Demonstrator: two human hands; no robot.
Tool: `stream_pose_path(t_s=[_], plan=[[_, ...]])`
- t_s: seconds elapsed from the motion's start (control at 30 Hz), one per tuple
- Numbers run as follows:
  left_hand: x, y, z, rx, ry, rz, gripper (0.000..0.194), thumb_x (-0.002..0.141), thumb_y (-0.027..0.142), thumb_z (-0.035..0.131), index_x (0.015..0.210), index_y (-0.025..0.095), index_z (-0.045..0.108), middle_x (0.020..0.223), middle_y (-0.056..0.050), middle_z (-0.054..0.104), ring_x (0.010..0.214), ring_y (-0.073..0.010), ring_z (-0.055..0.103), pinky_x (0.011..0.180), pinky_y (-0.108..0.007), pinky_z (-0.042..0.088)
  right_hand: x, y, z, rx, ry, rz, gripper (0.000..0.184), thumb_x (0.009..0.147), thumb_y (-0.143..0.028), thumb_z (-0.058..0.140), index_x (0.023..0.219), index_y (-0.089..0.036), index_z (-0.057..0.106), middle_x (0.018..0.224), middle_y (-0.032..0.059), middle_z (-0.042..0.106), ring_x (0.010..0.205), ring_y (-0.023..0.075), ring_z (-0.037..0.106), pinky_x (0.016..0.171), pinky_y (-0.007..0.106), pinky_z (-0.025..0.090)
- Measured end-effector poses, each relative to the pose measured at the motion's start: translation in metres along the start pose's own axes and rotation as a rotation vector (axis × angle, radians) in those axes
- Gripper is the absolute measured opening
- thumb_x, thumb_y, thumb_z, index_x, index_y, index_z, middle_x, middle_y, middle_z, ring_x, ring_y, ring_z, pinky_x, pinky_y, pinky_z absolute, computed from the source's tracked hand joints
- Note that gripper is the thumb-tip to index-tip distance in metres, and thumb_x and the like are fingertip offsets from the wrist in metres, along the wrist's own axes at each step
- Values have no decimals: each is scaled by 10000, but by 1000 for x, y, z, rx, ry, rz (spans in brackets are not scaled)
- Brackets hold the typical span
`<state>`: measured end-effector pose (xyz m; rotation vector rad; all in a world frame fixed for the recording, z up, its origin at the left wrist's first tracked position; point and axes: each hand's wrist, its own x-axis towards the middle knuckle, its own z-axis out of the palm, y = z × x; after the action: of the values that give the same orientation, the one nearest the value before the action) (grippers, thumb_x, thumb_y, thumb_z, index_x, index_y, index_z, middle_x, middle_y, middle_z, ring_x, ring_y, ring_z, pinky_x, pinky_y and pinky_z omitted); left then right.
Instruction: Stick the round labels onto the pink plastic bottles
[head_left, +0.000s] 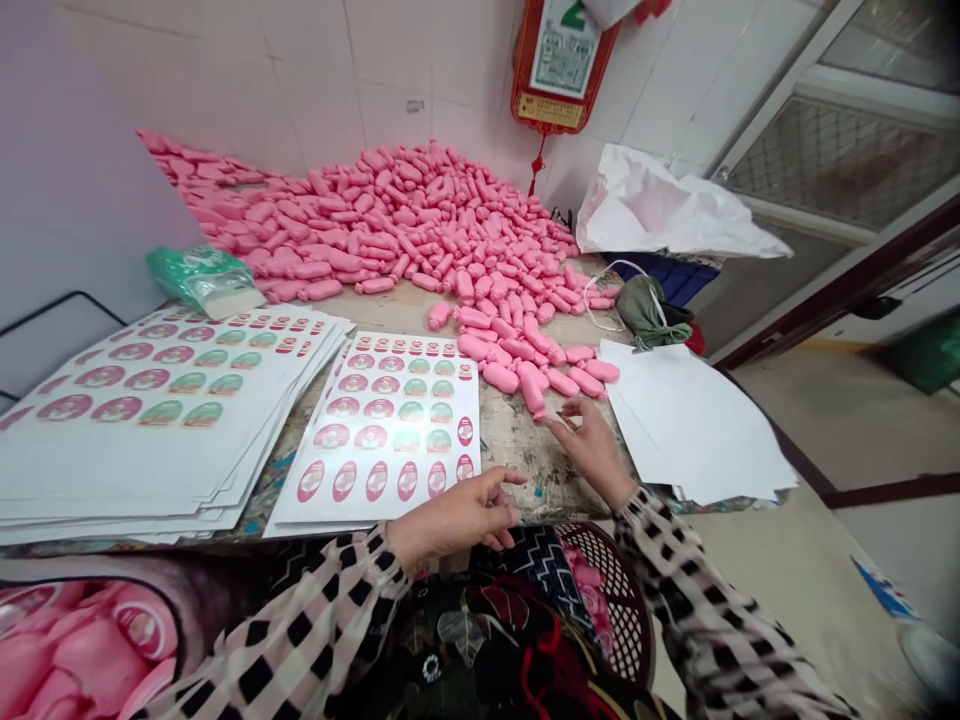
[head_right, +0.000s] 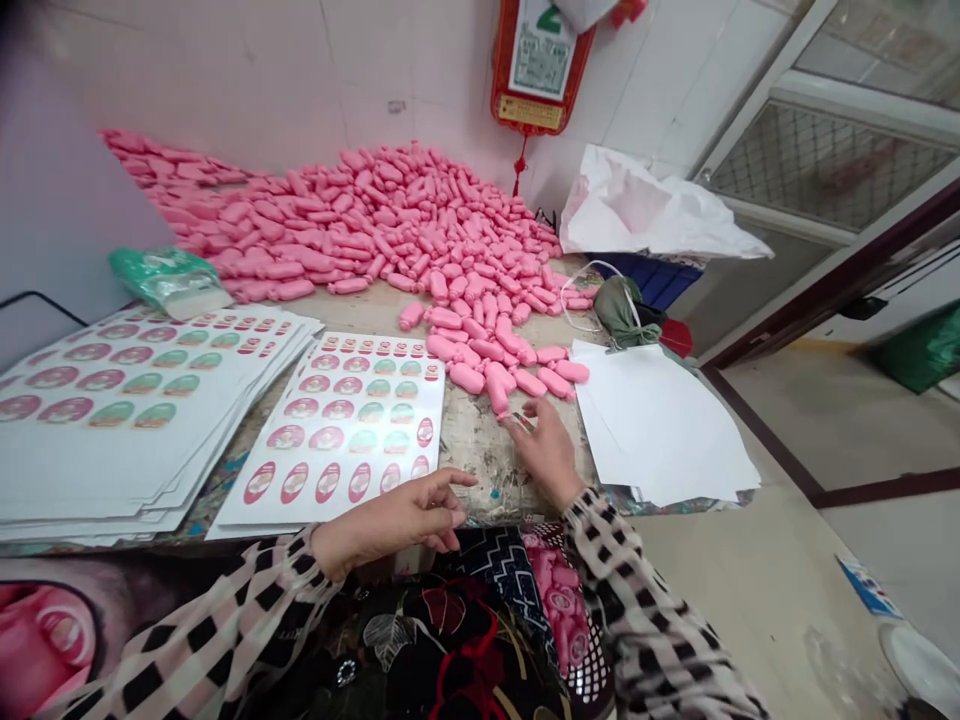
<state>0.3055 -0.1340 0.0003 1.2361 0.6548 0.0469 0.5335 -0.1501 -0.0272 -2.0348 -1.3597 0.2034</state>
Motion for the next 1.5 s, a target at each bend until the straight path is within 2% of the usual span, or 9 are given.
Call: stream_pose_path(t_s=[0.17, 0.3, 0.47, 0.67, 0.77, 0.87, 1.03, 1.3, 1.5], plan=[[-10, 0, -9, 2, 56, 4, 462, 758, 317, 563, 1193, 211, 451, 859, -3, 517, 646, -109, 596, 627, -258, 434, 21, -2, 35, 28, -21, 21, 394, 744, -452, 535, 1025, -176, 519, 924, 78, 615, 808, 218, 568, 708, 339, 410], [-12, 2, -16, 25, 198, 85, 418, 786, 315, 516, 1185, 196, 468, 813, -6, 529, 649, -120, 579, 647, -279, 453, 13, 1, 18, 254, 33, 63, 433, 718, -491, 582, 1001, -165, 555, 863, 56, 610, 749, 187, 540, 685, 314, 403], [-15, 14, -18, 480, 600, 456, 454, 753, 297, 561, 1202, 240, 519, 1203, -76, 511, 1097, -228, 474, 962, -374, 359, -17, -24, -29, 464, -482, 75, 330, 710, -406, 651, 957, -189, 625, 751, 1, 593, 623, 127, 488, 585, 267, 383], [-15, 11, -10, 278, 49, 97, 362, 658, 326, 663, 979, 175, 590, 829, -37, 629, 762, -189, 590, 708, -325, 463, -38, -71, -40, 581, -924, -51, 179, 756, -318, 629, 905, -223, 658, 829, 7, 619, 736, 138, 538, 670, 283, 433], [-15, 4, -12, -1, 12, -27, 271, 680, 322, 633, 870, 162, 527, 628, 16, 558, 552, -118, 544, 552, -246, 424, -26, -74, -18, 617, -820, -109, 253, 790, -377, 591, 998, -235, 604, 877, 5, 598, 784, 143, 542, 723, 294, 439], [-17, 3, -22, -40, 254, 12, 291, 650, 247, 633, 891, 182, 485, 627, 45, 518, 530, -96, 512, 522, -218, 388, -8, -66, 12, 342, -526, -181, 285, 886, -419, 416, 1016, -227, 583, 920, 28, 593, 855, 166, 537, 775, 314, 414], [-17, 2, -41, 618, 667, 81, 131, 694, 281, 580, 777, 200, 518, 726, 6, 554, 688, -153, 542, 621, -267, 398, 6, -62, 45, -188, -341, -260, 253, 904, -328, 382, 989, -211, 590, 978, 68, 630, 893, 202, 548, 750, 306, 375], [-3, -3, -44, 1097, 672, 41, 327, 816, 371, 480, 1111, 246, 543, 1386, -73, 403, 988, -257, 580, 780, -359, 417, 6, -67, 56, -336, -332, -406, 200, 904, -288, 398, 921, -205, 579, 954, 57, 617, 879, 181, 549, 703, 278, 358], [1, 7, -47, 1149, 672, -66, 274, 806, 362, 506, 1032, 222, 567, 1234, -78, 530, 944, -245, 587, 746, -338, 414, 9, -68, 56, -407, -348, -452, 228, 908, -298, 399, 935, -198, 603, 947, 63, 609, 889, 184, 545, 691, 277, 354]])
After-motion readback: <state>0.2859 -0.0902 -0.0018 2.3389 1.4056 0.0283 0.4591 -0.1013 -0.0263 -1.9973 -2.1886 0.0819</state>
